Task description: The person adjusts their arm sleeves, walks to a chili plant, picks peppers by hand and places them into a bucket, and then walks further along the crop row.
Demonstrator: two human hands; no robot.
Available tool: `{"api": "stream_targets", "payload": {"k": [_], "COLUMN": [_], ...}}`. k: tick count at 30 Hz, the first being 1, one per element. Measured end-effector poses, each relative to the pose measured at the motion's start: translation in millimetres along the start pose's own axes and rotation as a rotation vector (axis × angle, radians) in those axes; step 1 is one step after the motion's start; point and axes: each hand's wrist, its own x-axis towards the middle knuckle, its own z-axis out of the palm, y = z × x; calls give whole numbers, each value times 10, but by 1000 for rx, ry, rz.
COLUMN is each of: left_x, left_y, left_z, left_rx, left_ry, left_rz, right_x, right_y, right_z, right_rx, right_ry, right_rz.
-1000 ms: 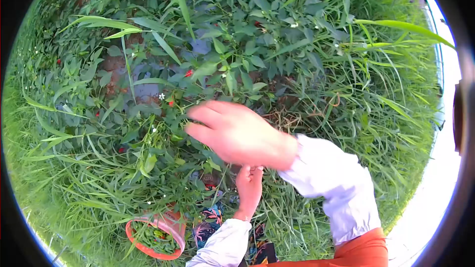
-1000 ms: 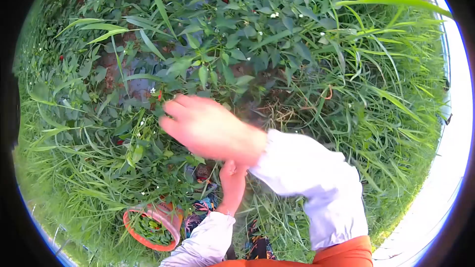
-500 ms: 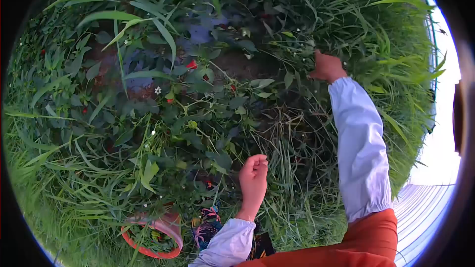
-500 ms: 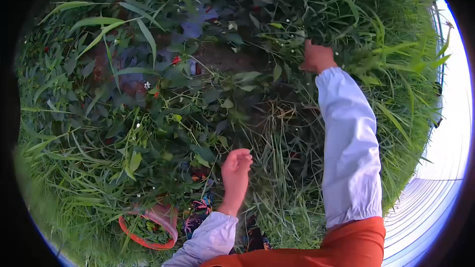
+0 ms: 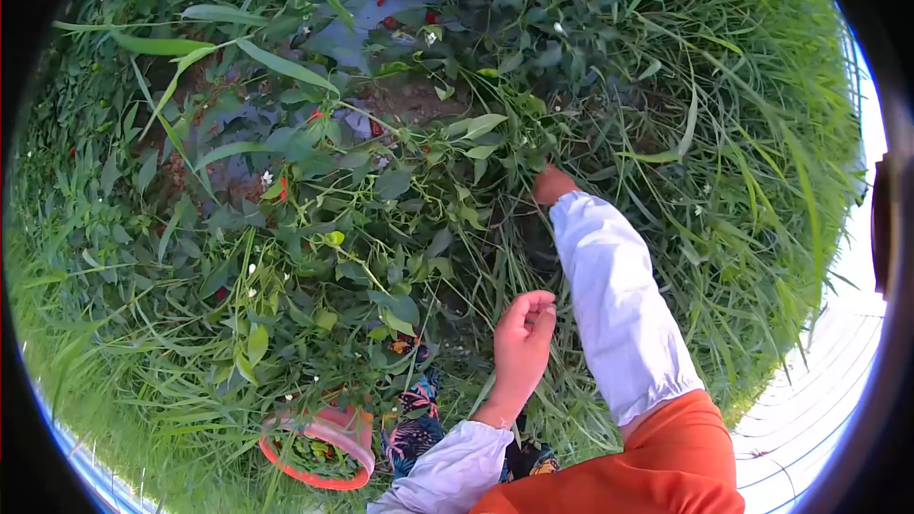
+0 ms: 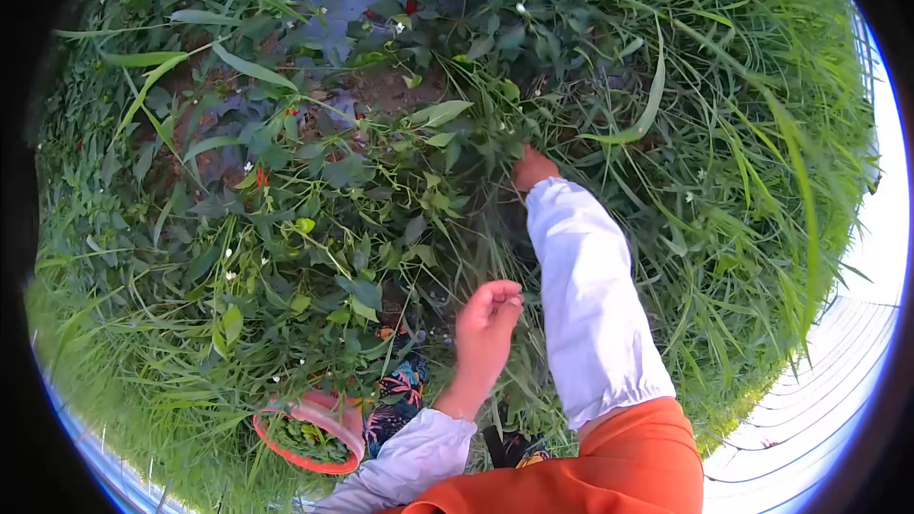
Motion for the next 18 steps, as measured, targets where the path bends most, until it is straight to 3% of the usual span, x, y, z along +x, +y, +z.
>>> {"api": "stream_targets", "payload": {"k": [2, 4, 6, 8, 10, 13, 15, 16, 18], "left_x": [14, 28, 42, 59, 71, 93, 112, 119, 133], "left_y": [-48, -54, -20, 0, 51, 177, 203, 219, 252], "left_z": [-8, -11, -38, -42, -63, -98, -141, -168, -223], "left_rx": [-80, -133, -153, -194, -233, -298, -341, -350, -369], "left_ry": [13, 18, 23, 55, 86, 134, 169, 175, 189], "left_rz": [0, -4, -11, 13, 16, 4, 8, 9, 14], "right_x": [159, -551, -960, -1141, -1404, -1537, -1418, -1228, -637], "right_y": [499, -168, 39, 118, -117, -1183, -1805, -2077, -2503], "right_z": [73, -960, -1183, -1509, -1876, -2397, -2424, -2373, -2100], "right_rx": [161, 226, 451, 656, -155, -150, 314, 326, 424], "right_ry": [-149, -133, 96, 128, 507, 919, 788, 694, 392], "right_rz": [-290, 167, -43, -86, 39, -87, -418, -619, -796]}}
